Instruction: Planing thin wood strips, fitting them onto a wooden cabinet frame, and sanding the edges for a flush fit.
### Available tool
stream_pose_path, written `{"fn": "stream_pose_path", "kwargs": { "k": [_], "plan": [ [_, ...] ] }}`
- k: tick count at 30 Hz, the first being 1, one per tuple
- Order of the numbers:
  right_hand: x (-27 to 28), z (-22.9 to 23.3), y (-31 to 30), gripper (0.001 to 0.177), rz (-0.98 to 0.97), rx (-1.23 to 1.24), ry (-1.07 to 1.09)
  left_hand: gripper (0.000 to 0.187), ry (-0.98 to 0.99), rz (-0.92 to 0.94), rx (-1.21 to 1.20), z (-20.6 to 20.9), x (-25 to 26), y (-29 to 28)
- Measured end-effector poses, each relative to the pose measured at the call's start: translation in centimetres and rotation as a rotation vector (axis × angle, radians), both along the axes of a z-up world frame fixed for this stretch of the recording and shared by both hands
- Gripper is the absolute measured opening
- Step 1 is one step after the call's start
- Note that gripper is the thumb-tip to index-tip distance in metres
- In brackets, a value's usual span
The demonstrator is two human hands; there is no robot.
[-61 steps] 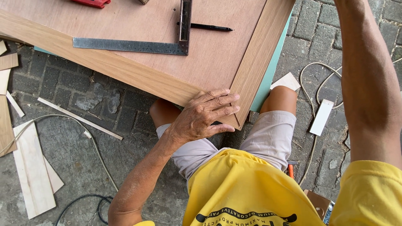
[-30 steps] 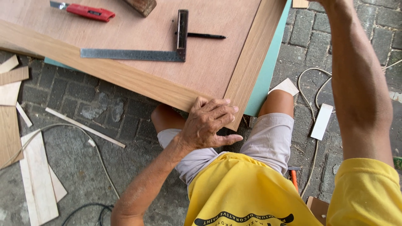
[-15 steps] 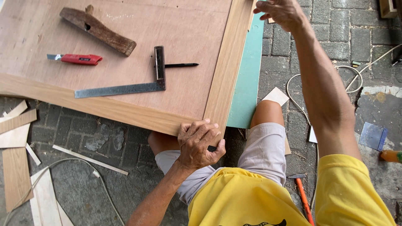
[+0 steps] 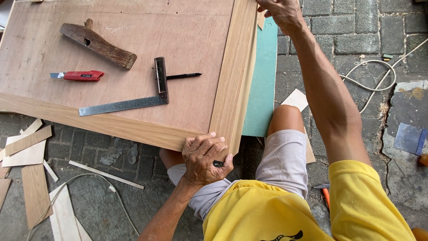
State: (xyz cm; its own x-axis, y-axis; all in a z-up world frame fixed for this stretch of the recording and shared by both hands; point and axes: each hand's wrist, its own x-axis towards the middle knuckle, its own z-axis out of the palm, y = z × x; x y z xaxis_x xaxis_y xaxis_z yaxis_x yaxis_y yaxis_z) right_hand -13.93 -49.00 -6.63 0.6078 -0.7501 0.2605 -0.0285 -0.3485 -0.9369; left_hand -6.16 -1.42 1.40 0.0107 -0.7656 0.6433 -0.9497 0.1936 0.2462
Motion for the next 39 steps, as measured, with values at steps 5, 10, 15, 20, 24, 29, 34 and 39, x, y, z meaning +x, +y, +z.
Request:
{"fn": "stream_pose_path", "kwargs": {
  "k": [5,10,15,20,24,29,34,39],
  "plan": [
    [-0.3,0.2,0.0,0.018,-0.006,0.052,-0.002,0.019,0.000,-0.001,-0.006,0.2,0.0,-0.1],
    [-0.5,1.2,3.1,0.025,-0.001,-0.128,0.151,0.025,0.098,-0.028,-0.024,-0.2,0.4,0.0],
    [-0.4,1.9,7.9,0.042,0.001,-0.080,0.143,0.037,0.144,-0.083,0.034,0.9,0.8,0.5],
    [-2.0,-1.3,14.5,0.089,-0.041,0.151,-0.047,0.042,0.160,-0.139,0.095,1.3,1.3,0.8],
    [-2.7,2.8,23.3,0.101,-0.036,0.334,-0.198,0.044,0.112,-0.143,0.114,1.3,1.3,0.9],
    [-4.6,7.7,33.0,0.102,-0.010,0.423,-0.130,0.039,0.040,-0.016,0.089,1.1,-0.8,1.2],
    [-5.1,5.3,36.5,0.091,-0.007,0.354,-0.153,0.027,0.014,0.166,0.011,-0.1,-3.0,1.7],
    [-5.3,4.0,36.3,0.092,0.013,0.330,-0.172,0.023,0.039,0.257,-0.010,-0.8,-4.5,2.0]
  ]
}}
